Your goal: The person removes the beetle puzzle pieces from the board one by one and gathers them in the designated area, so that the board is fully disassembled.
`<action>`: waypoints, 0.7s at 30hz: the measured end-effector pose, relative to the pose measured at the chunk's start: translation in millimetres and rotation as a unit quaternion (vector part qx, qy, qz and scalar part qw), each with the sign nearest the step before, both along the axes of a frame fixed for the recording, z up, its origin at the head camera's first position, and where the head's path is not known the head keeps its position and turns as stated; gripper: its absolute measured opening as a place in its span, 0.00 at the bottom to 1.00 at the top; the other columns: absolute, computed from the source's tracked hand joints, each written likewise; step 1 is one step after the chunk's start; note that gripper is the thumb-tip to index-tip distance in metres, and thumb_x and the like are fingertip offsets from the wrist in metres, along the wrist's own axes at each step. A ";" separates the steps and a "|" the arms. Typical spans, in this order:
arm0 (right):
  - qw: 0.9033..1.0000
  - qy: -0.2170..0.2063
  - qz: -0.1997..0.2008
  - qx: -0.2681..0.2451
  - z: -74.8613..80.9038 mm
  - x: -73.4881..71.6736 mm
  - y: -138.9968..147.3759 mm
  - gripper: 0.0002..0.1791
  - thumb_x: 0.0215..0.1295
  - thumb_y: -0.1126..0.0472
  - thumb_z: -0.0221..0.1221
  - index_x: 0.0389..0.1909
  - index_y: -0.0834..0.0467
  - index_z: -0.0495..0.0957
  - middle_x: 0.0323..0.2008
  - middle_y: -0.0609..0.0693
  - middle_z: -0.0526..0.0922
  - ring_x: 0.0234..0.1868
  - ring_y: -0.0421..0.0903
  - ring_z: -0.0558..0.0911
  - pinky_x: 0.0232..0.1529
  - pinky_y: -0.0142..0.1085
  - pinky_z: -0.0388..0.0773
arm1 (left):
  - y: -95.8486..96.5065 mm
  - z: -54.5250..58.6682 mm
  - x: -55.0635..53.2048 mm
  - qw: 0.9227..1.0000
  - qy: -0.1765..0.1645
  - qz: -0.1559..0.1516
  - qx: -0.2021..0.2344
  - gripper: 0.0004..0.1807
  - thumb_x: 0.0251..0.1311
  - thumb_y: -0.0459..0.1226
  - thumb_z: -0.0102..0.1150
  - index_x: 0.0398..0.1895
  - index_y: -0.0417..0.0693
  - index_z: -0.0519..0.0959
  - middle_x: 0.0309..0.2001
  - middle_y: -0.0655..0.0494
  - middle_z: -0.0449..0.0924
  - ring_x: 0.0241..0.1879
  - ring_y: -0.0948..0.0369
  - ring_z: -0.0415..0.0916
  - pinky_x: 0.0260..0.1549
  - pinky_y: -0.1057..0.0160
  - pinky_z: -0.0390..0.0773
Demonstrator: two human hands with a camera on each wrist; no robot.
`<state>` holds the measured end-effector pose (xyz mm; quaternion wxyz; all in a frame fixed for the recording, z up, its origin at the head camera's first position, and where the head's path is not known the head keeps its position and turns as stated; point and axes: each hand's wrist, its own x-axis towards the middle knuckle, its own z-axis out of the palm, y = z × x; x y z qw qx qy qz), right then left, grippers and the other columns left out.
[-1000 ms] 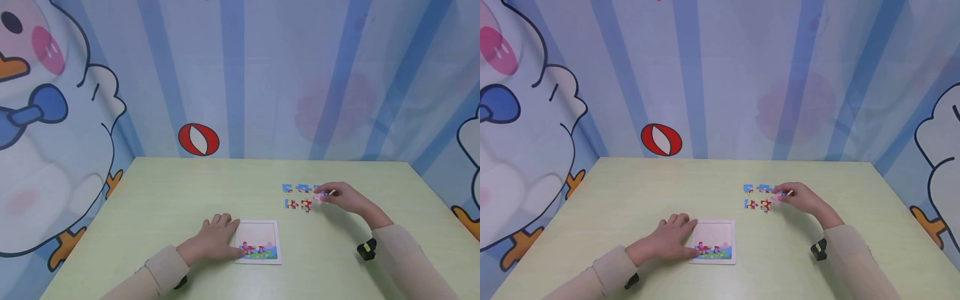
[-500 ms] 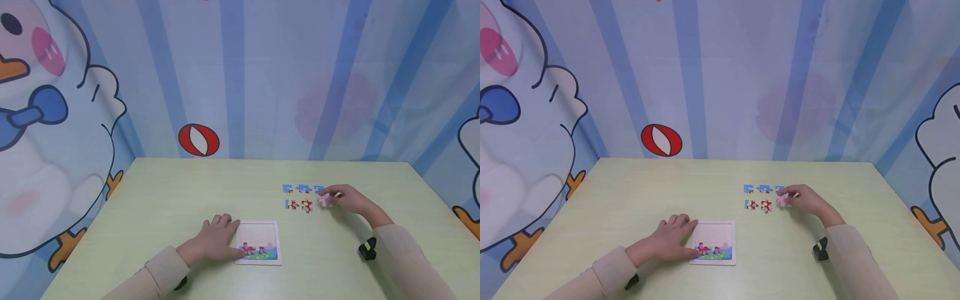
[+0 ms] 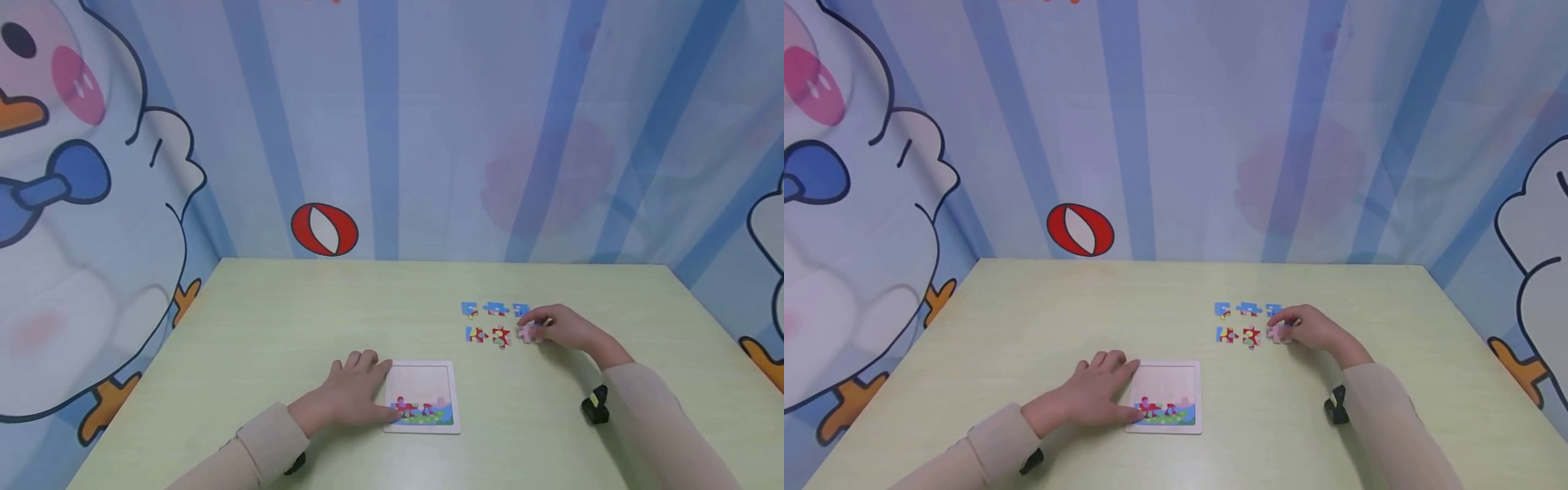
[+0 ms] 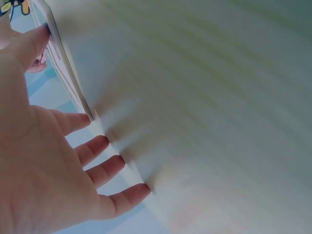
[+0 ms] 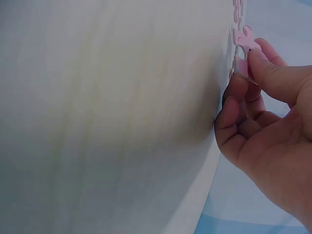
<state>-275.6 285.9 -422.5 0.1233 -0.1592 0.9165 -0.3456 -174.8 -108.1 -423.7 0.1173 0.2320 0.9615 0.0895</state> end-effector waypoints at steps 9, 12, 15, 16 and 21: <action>1.000 -0.005 -0.002 0.016 -1.5 -1.6 -4.8 0.13 0.65 0.69 0.57 0.49 0.64 0.80 0.36 0.52 0.78 0.31 0.45 0.70 0.31 0.36 0.67 | -0.3 -1.2 -0.6 1.000 0.001 0.000 0.002 0.49 0.53 0.66 0.57 0.71 0.46 0.62 0.64 0.47 0.61 0.60 0.49 0.59 0.52 0.43 0.62; 1.000 -0.010 -0.003 0.021 -1.7 -1.9 -6.0 0.13 0.65 0.70 0.56 0.49 0.65 0.80 0.35 0.52 0.78 0.30 0.45 0.69 0.30 0.36 0.66 | -0.4 -1.6 -0.5 1.000 0.001 0.000 0.002 0.49 0.52 0.65 0.58 0.71 0.46 0.63 0.64 0.47 0.61 0.60 0.50 0.59 0.52 0.43 0.62; 0.999 -0.004 0.000 0.035 -1.9 -2.1 -6.7 0.13 0.65 0.70 0.56 0.49 0.64 0.81 0.37 0.53 0.79 0.31 0.45 0.69 0.32 0.37 0.67 | -0.5 -2.8 -0.8 1.000 0.004 -0.001 0.000 0.49 0.52 0.66 0.57 0.71 0.46 0.63 0.64 0.47 0.61 0.60 0.50 0.59 0.52 0.44 0.63; 0.999 -0.002 0.001 0.040 -1.9 -2.1 -6.9 0.13 0.65 0.69 0.56 0.49 0.63 0.81 0.38 0.54 0.79 0.31 0.45 0.69 0.32 0.37 0.66 | -0.5 -3.3 -1.1 1.000 0.005 -0.001 -0.001 0.49 0.52 0.66 0.57 0.71 0.46 0.63 0.64 0.47 0.61 0.60 0.50 0.59 0.52 0.44 0.62; 0.998 0.017 0.010 0.065 -1.3 -1.9 -6.9 0.12 0.66 0.68 0.56 0.48 0.62 0.81 0.44 0.59 0.80 0.34 0.46 0.70 0.35 0.38 0.67 | -0.2 -4.8 -2.4 1.000 0.007 -0.001 -0.002 0.49 0.53 0.66 0.56 0.71 0.46 0.62 0.64 0.47 0.61 0.60 0.50 0.59 0.52 0.44 0.63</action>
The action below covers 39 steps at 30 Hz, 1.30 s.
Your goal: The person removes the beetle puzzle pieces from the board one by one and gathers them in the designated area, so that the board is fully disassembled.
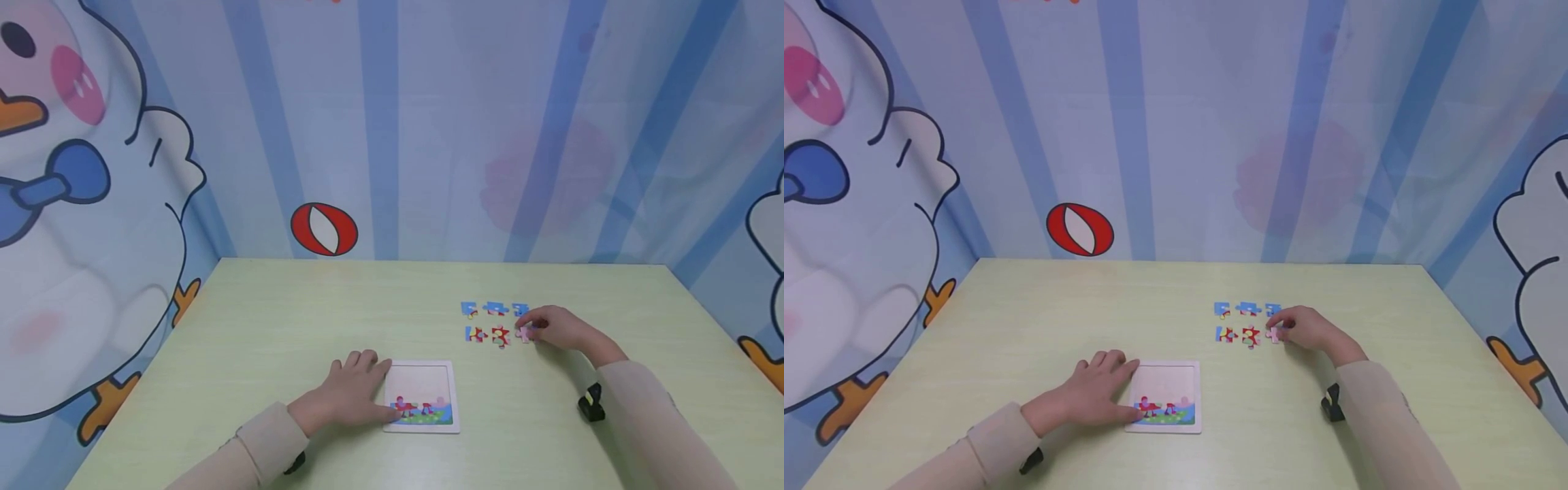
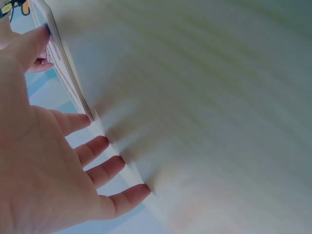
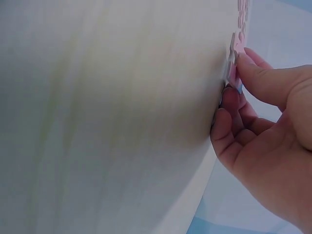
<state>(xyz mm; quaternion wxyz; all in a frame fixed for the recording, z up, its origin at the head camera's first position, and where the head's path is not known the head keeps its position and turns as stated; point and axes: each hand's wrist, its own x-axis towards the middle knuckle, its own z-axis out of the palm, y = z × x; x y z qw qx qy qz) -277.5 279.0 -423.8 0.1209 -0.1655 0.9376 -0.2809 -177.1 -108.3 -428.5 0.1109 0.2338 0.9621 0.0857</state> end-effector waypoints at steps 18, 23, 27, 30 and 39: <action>1.000 0.001 0.007 0.024 2.0 0.6 -2.4 0.14 0.67 0.68 0.55 0.51 0.62 0.81 0.41 0.58 0.79 0.34 0.46 0.70 0.35 0.39 0.66 | 0.3 1.5 0.2 1.000 -0.006 0.000 0.005 0.49 0.53 0.66 0.56 0.71 0.46 0.61 0.64 0.47 0.61 0.60 0.50 0.59 0.52 0.45 0.62; 1.000 -0.003 0.005 0.022 1.9 1.2 -2.8 0.14 0.67 0.68 0.55 0.52 0.63 0.80 0.29 0.51 0.72 0.29 0.45 0.66 0.31 0.38 0.64 | -1.3 4.4 1.7 1.000 -0.015 0.002 0.018 0.48 0.54 0.65 0.56 0.72 0.45 0.61 0.65 0.46 0.60 0.61 0.49 0.58 0.54 0.42 0.61; 1.000 -0.001 0.005 0.023 2.0 1.0 -3.2 0.14 0.67 0.68 0.55 0.52 0.63 0.79 0.28 0.50 0.71 0.28 0.45 0.65 0.31 0.38 0.63 | -3.8 4.0 1.8 0.999 -0.024 -0.001 0.025 0.49 0.53 0.65 0.56 0.72 0.46 0.60 0.67 0.45 0.59 0.64 0.48 0.57 0.57 0.40 0.60; 1.000 -0.003 0.005 0.024 2.5 1.1 -3.6 0.14 0.67 0.68 0.55 0.52 0.63 0.79 0.29 0.50 0.71 0.29 0.45 0.65 0.31 0.38 0.63 | -6.0 2.0 2.6 0.999 -0.036 -0.006 0.027 0.51 0.51 0.67 0.57 0.73 0.47 0.59 0.69 0.43 0.56 0.67 0.45 0.54 0.60 0.37 0.57; 1.000 -0.004 0.000 0.030 3.5 2.2 -4.0 0.14 0.68 0.66 0.56 0.51 0.63 0.79 0.33 0.52 0.74 0.33 0.47 0.68 0.35 0.39 0.65 | -9.6 5.2 8.3 0.998 -0.058 -0.018 0.023 0.55 0.46 0.66 0.62 0.74 0.47 0.58 0.72 0.41 0.52 0.71 0.43 0.48 0.63 0.35 0.52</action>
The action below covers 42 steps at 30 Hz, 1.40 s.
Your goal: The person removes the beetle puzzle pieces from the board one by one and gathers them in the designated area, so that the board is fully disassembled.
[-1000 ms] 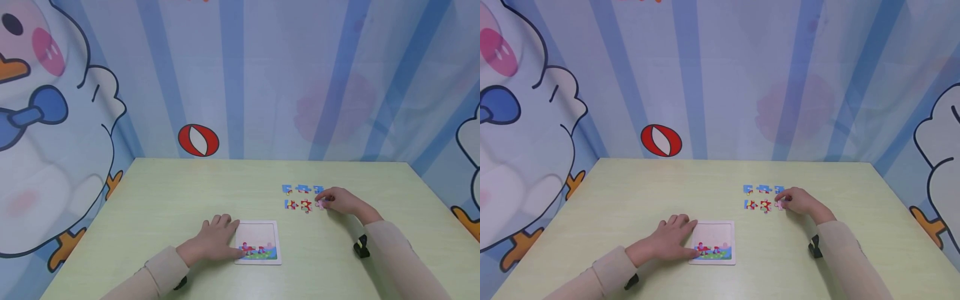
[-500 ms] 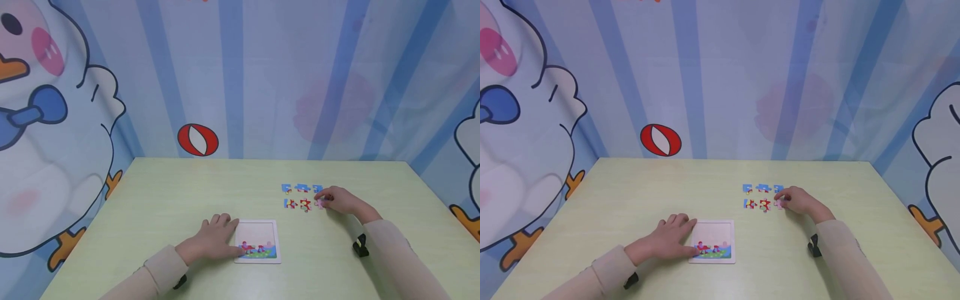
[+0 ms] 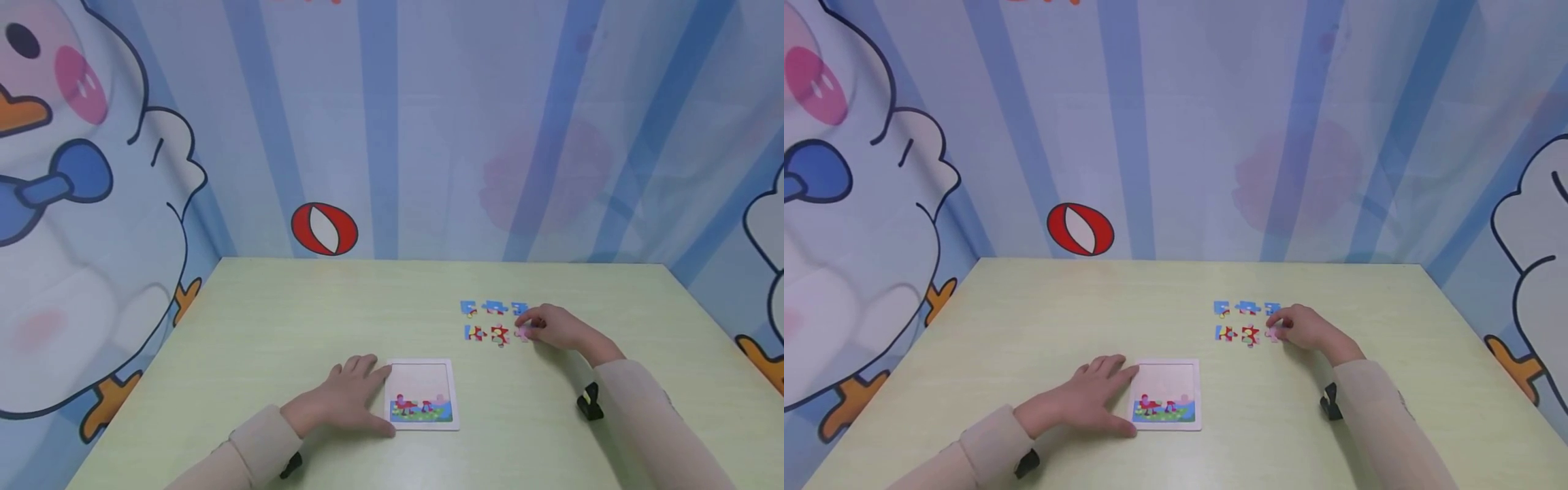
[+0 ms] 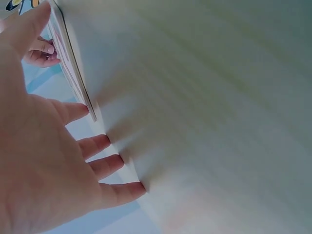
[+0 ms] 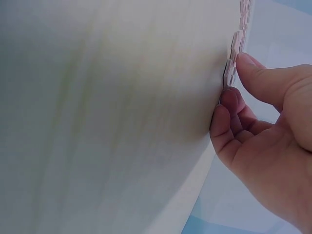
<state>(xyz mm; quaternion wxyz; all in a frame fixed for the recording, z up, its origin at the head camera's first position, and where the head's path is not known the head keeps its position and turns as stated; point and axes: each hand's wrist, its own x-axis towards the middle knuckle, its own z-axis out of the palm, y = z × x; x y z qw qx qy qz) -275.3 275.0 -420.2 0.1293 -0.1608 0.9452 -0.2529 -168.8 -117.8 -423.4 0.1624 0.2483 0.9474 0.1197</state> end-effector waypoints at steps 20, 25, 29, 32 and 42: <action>0.994 0.052 0.047 -0.089 32.7 18.1 -30.2 0.18 0.67 0.64 0.58 0.55 0.66 0.75 0.44 0.59 0.76 0.43 0.51 0.76 0.40 0.43 0.75 | 1.3 2.3 0.7 1.000 -0.010 -0.002 -0.006 0.54 0.48 0.63 0.64 0.74 0.46 0.57 0.72 0.41 0.51 0.71 0.43 0.48 0.64 0.35 0.51; 0.989 0.042 0.072 -0.124 36.0 25.7 -49.9 0.19 0.66 0.63 0.59 0.56 0.66 0.75 0.45 0.60 0.75 0.41 0.48 0.77 0.36 0.39 0.77 | 1.3 3.4 0.9 1.000 -0.009 -0.004 -0.005 0.54 0.48 0.63 0.64 0.73 0.46 0.58 0.72 0.41 0.51 0.71 0.44 0.48 0.64 0.35 0.51; 0.984 0.035 0.100 -0.141 38.5 33.7 -67.2 0.19 0.66 0.63 0.60 0.55 0.66 0.75 0.43 0.60 0.76 0.40 0.47 0.77 0.37 0.39 0.78 | 1.6 3.0 0.7 1.000 -0.011 -0.005 -0.004 0.54 0.48 0.63 0.64 0.73 0.45 0.58 0.72 0.41 0.51 0.71 0.43 0.47 0.63 0.34 0.51; 0.982 0.037 0.122 -0.142 41.0 41.5 -80.3 0.19 0.65 0.61 0.61 0.55 0.64 0.75 0.43 0.57 0.77 0.40 0.46 0.77 0.40 0.39 0.77 | 2.0 2.8 0.9 1.000 -0.010 -0.005 -0.006 0.54 0.48 0.63 0.64 0.73 0.46 0.58 0.72 0.41 0.51 0.71 0.43 0.48 0.63 0.34 0.51; 0.973 0.044 0.189 -0.127 44.1 62.9 -122.2 0.18 0.63 0.61 0.63 0.54 0.59 0.77 0.45 0.55 0.79 0.43 0.46 0.78 0.42 0.34 0.76 | 3.8 3.7 0.9 1.000 -0.008 -0.003 -0.012 0.53 0.48 0.63 0.65 0.73 0.45 0.59 0.71 0.41 0.53 0.70 0.43 0.50 0.63 0.34 0.53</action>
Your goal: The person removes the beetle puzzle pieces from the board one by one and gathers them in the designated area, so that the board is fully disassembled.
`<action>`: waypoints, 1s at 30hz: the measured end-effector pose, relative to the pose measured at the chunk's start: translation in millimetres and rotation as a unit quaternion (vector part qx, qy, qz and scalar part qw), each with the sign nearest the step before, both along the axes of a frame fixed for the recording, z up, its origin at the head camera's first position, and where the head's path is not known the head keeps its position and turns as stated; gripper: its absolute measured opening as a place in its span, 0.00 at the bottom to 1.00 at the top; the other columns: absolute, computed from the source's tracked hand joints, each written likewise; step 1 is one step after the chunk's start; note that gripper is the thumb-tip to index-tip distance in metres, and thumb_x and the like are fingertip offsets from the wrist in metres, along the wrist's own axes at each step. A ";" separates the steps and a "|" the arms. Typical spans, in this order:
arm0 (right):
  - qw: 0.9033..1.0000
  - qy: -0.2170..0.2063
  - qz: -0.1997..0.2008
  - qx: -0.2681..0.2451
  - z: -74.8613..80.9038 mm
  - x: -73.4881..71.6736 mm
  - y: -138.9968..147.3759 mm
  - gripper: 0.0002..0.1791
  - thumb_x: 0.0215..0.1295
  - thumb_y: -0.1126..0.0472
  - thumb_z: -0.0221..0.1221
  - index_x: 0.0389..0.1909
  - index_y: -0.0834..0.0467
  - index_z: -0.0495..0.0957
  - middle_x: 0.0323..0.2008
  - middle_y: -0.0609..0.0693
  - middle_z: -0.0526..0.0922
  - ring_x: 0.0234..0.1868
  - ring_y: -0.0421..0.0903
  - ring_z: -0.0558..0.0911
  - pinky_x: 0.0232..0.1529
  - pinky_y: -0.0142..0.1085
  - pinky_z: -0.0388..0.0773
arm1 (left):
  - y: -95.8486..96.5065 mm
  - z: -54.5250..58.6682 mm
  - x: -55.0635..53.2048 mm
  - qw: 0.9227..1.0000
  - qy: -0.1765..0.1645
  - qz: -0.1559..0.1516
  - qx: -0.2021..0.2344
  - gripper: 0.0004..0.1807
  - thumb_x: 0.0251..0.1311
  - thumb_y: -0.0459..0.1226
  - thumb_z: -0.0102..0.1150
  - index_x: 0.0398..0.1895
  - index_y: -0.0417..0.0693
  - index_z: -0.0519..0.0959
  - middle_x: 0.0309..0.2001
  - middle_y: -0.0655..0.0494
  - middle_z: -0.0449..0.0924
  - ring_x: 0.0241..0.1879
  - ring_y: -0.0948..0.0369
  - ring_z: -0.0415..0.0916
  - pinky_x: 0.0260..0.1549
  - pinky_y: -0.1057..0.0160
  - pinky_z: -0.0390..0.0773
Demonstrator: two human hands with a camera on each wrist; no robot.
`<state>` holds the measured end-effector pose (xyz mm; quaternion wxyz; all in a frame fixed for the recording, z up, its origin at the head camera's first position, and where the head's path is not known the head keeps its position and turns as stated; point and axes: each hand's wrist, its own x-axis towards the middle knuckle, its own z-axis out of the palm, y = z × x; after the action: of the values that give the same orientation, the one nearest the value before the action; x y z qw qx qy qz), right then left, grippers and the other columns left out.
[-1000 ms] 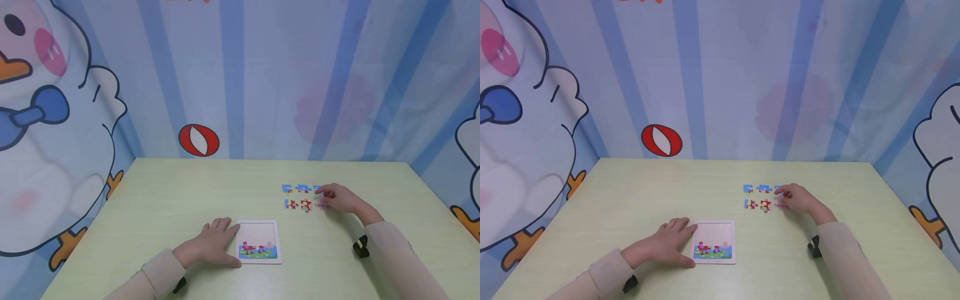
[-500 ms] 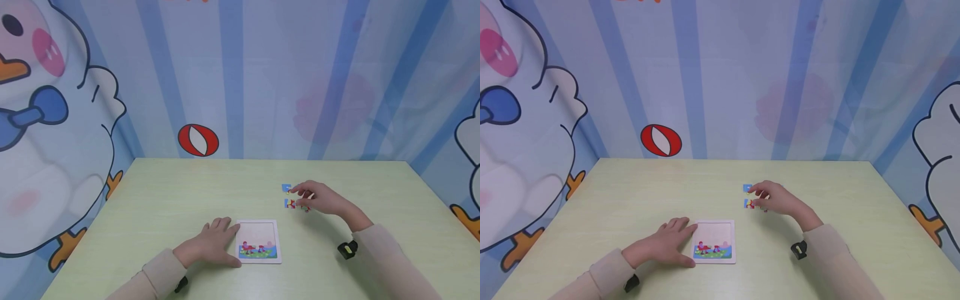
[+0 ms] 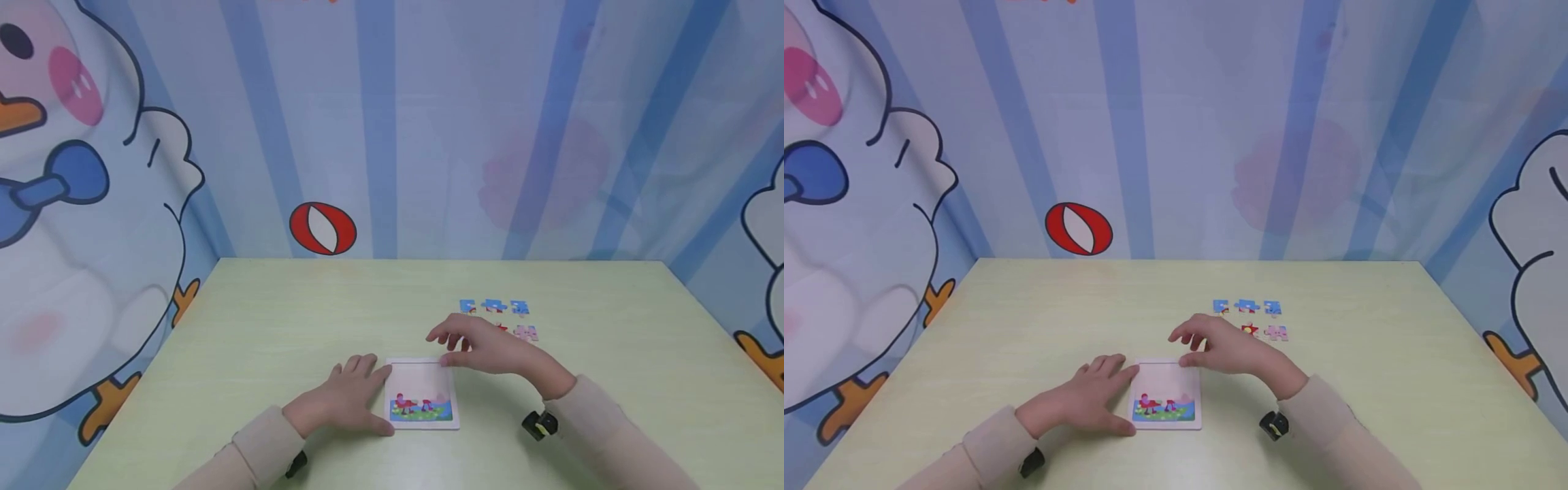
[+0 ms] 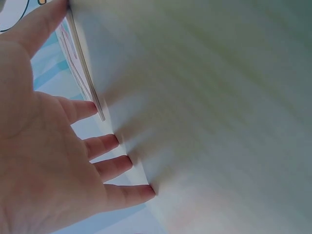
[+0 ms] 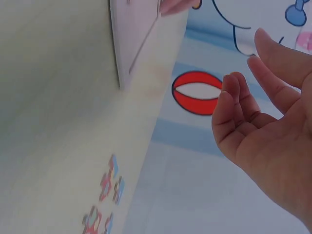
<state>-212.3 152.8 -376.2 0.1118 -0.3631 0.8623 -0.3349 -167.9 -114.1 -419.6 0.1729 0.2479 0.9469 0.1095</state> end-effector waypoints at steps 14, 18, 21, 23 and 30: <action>0.996 -0.059 0.048 0.034 -18.4 14.9 -41.3 0.21 0.60 0.61 0.66 0.53 0.60 0.77 0.46 0.51 0.78 0.43 0.44 0.76 0.41 0.31 0.75 | -1.6 -0.2 -1.0 1.000 0.004 -0.004 0.004 0.53 0.47 0.63 0.64 0.73 0.45 0.59 0.71 0.40 0.54 0.70 0.43 0.50 0.62 0.33 0.53; 0.996 -0.056 0.057 0.036 -23.1 16.8 -48.8 0.20 0.58 0.61 0.67 0.52 0.60 0.78 0.44 0.51 0.79 0.42 0.43 0.76 0.42 0.31 0.75 | -2.0 0.0 -1.2 1.000 0.003 -0.009 0.002 0.53 0.48 0.64 0.64 0.73 0.45 0.59 0.71 0.40 0.53 0.70 0.43 0.49 0.62 0.33 0.53; 0.996 -0.060 0.058 0.039 -26.2 17.5 -53.6 0.19 0.58 0.62 0.67 0.50 0.59 0.79 0.42 0.48 0.78 0.41 0.42 0.76 0.42 0.30 0.75 | -2.0 -0.5 -1.5 1.000 0.008 -0.012 -0.004 0.54 0.48 0.64 0.63 0.73 0.46 0.58 0.71 0.40 0.53 0.70 0.43 0.50 0.61 0.33 0.54; 0.995 -0.066 0.057 0.040 -27.9 17.7 -56.0 0.19 0.57 0.62 0.68 0.49 0.59 0.79 0.40 0.47 0.78 0.40 0.41 0.76 0.42 0.30 0.74 | -2.0 -1.0 -1.7 1.000 0.010 -0.013 -0.007 0.54 0.48 0.64 0.63 0.73 0.46 0.58 0.71 0.40 0.53 0.70 0.43 0.50 0.61 0.33 0.55; 0.995 -0.069 0.041 0.062 -36.6 17.2 -61.0 0.19 0.55 0.61 0.69 0.48 0.59 0.78 0.36 0.45 0.77 0.37 0.39 0.74 0.41 0.29 0.73 | -2.5 -2.9 -2.4 1.000 0.010 -0.014 -0.008 0.54 0.48 0.64 0.63 0.73 0.46 0.58 0.71 0.40 0.53 0.70 0.43 0.50 0.61 0.33 0.55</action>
<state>-195.1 91.8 -412.8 0.2072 -0.3663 0.8561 -0.3000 -170.3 -116.6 -422.5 0.1667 0.2613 0.9458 0.0974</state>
